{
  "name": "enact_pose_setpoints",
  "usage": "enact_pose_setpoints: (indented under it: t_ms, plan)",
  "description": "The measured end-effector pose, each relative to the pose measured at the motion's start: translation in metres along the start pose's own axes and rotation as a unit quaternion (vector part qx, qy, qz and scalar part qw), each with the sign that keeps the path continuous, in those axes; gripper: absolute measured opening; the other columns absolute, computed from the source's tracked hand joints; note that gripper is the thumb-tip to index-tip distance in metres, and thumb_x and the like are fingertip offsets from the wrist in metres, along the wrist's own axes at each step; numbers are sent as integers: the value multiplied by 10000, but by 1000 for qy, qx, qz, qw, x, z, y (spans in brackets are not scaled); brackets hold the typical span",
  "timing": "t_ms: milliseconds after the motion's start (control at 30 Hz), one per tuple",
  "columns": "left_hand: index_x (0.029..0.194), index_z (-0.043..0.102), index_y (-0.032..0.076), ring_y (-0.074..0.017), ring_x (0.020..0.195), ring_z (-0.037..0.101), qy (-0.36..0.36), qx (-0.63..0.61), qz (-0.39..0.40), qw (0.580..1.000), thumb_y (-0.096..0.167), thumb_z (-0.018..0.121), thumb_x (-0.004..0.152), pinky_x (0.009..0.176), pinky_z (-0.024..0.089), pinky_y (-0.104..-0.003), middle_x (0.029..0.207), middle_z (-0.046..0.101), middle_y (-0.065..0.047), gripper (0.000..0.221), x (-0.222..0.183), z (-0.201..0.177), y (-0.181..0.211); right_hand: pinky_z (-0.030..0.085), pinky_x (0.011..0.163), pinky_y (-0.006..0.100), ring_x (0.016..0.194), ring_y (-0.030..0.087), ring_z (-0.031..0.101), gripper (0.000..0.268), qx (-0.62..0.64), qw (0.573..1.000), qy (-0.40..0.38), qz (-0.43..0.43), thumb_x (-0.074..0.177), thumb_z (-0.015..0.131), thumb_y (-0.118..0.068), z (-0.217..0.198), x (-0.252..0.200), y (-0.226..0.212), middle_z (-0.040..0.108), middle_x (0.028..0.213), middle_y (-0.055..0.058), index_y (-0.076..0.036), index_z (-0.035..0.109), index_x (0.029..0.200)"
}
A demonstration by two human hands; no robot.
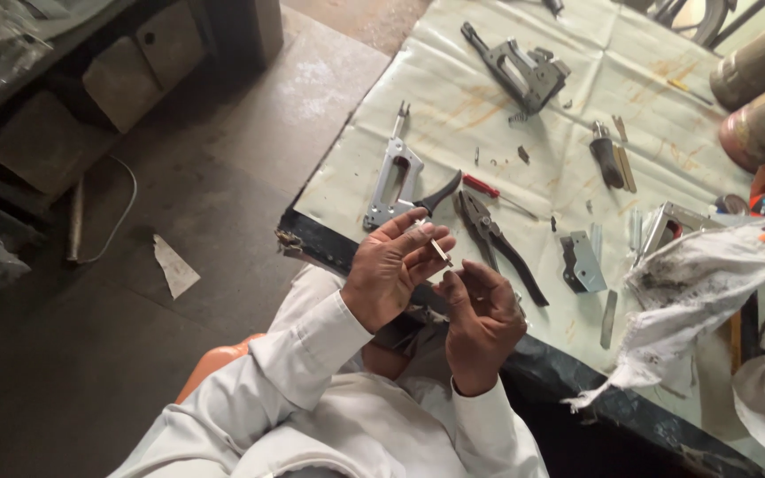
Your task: The recorder is repairing or assembling a manual staple gun by manipulating internal parts and using pliers.
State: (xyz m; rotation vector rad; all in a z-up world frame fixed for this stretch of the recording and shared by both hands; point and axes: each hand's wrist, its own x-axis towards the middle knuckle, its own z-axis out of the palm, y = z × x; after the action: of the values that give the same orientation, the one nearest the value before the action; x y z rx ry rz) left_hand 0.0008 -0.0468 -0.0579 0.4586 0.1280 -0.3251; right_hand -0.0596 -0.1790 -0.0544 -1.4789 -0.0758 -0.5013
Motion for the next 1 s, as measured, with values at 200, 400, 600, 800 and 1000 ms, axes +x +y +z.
enact_pose_setpoints:
  t_ms: [200, 400, 600, 800, 1000]
  plan:
    - [1448, 399, 33, -262, 961, 744, 50, 19, 103, 993, 37, 673, 931, 803, 651, -369, 1075, 705, -166, 586, -6, 7, 28, 626, 763, 266, 826, 138, 746, 200, -97, 992, -10, -74, 944, 751, 16, 27, 15, -3, 753, 973, 106, 48, 681, 1128]
    - [1500, 361, 18, -260, 939, 752, 65, 27, 158, 985, 38, 682, 924, 792, 660, -390, 1053, 710, -161, 660, -10, -4, 43, 602, 770, 241, 855, 123, 731, 167, -131, 981, -62, -130, 960, 729, 7, 51, 16, -6, 745, 1016, 95, 19, 705, 1125]
    - [1516, 324, 9, -260, 939, 751, 67, 45, 170, 982, 26, 672, 925, 800, 657, -409, 1068, 717, -196, 686, -17, -4, 48, 604, 799, 245, 898, 120, 736, 145, -128, 978, -63, -149, 962, 723, 22, 57, 13, -5, 739, 1026, 97, 18, 707, 1106]
    - [1531, 317, -3, -251, 930, 749, 70, 53, 172, 981, 41, 675, 930, 810, 666, -413, 1057, 710, -184, 700, -23, 0, 52, 569, 765, 253, 848, 125, 709, 125, -191, 956, -68, -212, 952, 749, 26, 59, 13, -8, 737, 984, 101, 17, 710, 1070]
    - [1515, 357, 9, -238, 925, 747, 78, 65, 174, 979, 40, 676, 925, 809, 661, -405, 1091, 699, -185, 672, -22, 0, 52, 576, 742, 241, 852, 121, 719, 100, -152, 970, -76, -172, 964, 730, 22, 57, 13, -3, 735, 1001, 97, 17, 708, 1061]
